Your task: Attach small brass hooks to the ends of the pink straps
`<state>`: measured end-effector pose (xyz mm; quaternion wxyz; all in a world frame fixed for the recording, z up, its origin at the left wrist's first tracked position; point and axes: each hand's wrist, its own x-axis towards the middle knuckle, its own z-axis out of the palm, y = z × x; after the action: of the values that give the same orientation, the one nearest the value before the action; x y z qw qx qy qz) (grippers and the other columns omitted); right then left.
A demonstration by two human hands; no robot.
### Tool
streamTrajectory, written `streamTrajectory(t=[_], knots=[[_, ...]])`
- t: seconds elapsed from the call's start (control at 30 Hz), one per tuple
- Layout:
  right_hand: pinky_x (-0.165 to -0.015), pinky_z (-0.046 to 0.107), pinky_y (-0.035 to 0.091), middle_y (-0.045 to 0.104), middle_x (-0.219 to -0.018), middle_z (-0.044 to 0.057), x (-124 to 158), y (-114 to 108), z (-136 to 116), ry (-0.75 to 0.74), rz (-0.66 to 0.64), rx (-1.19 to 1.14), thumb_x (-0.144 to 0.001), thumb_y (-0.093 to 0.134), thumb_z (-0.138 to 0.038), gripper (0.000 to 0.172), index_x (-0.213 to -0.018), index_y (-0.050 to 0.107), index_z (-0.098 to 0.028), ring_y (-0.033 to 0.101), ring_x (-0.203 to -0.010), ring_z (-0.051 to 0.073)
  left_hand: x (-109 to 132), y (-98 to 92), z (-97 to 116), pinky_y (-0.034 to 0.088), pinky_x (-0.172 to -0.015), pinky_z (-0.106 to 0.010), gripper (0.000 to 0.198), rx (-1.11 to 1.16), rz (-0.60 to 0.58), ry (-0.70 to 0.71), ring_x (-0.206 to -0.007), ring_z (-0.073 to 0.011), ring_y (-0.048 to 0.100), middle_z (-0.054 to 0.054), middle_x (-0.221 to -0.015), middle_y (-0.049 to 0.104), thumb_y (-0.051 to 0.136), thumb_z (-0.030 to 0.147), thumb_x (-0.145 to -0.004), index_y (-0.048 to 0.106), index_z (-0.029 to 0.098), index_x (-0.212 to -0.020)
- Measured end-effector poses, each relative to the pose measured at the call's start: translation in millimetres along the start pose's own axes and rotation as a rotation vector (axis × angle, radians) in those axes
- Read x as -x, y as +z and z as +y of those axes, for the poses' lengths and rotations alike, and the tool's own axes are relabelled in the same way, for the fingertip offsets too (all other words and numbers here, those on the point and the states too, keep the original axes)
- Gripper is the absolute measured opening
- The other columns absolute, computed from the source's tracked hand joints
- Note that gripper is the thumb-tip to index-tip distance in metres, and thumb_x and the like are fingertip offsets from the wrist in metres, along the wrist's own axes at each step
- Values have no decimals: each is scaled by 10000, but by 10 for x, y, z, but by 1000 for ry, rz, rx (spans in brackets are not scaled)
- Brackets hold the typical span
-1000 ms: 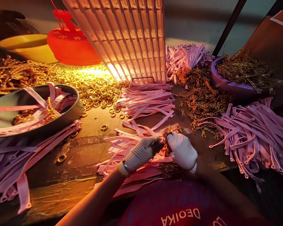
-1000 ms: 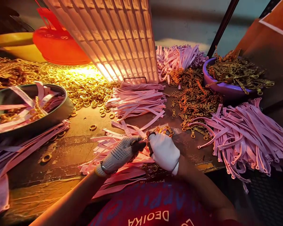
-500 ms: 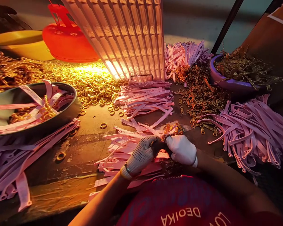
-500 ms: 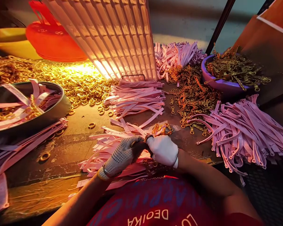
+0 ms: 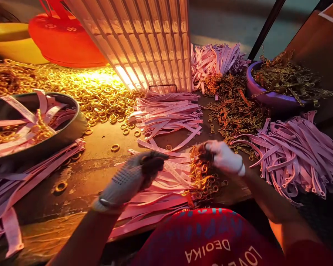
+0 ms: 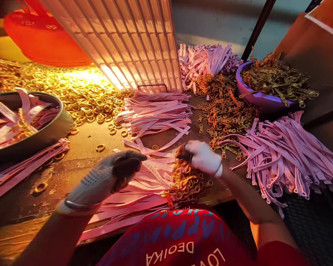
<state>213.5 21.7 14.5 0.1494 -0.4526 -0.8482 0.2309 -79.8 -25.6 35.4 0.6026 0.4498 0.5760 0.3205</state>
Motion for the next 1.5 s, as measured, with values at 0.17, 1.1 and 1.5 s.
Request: streamTrajectory(t=[0.17, 1.1, 1.5], knots=[[-883, 394, 490, 705, -1100, 225, -769, -41, 655, 567, 163, 248, -913, 611, -181, 257, -1145, 658, -79, 669, -1052, 324, -106, 397, -159, 219, -342, -138, 508, 475, -384, -91, -387, -8, 316, 40, -672, 530, 738, 472, -792, 650, 124, -1152], [-823, 303, 548, 704, -992, 62, 178, 353, -561, -191, 185, -596, -861, 696, -262, 383, -1227, 618, -181, 665, -864, 174, 73, 735, -226, 316, -434, -183, 209, 176, -357, 46, -493, -71, 405, 35, -649, 525, 677, 295, -802, 661, 160, -960], [-877, 302, 550, 688, -1047, 41, 309, 408, -585, 106, 276, -998, -868, 713, -366, 325, -1158, 648, -236, 653, -948, 165, 123, 747, -276, 334, -445, -150, 343, 497, -249, -69, -498, -45, 439, -13, -688, 590, 766, 445, -789, 645, 124, -794]])
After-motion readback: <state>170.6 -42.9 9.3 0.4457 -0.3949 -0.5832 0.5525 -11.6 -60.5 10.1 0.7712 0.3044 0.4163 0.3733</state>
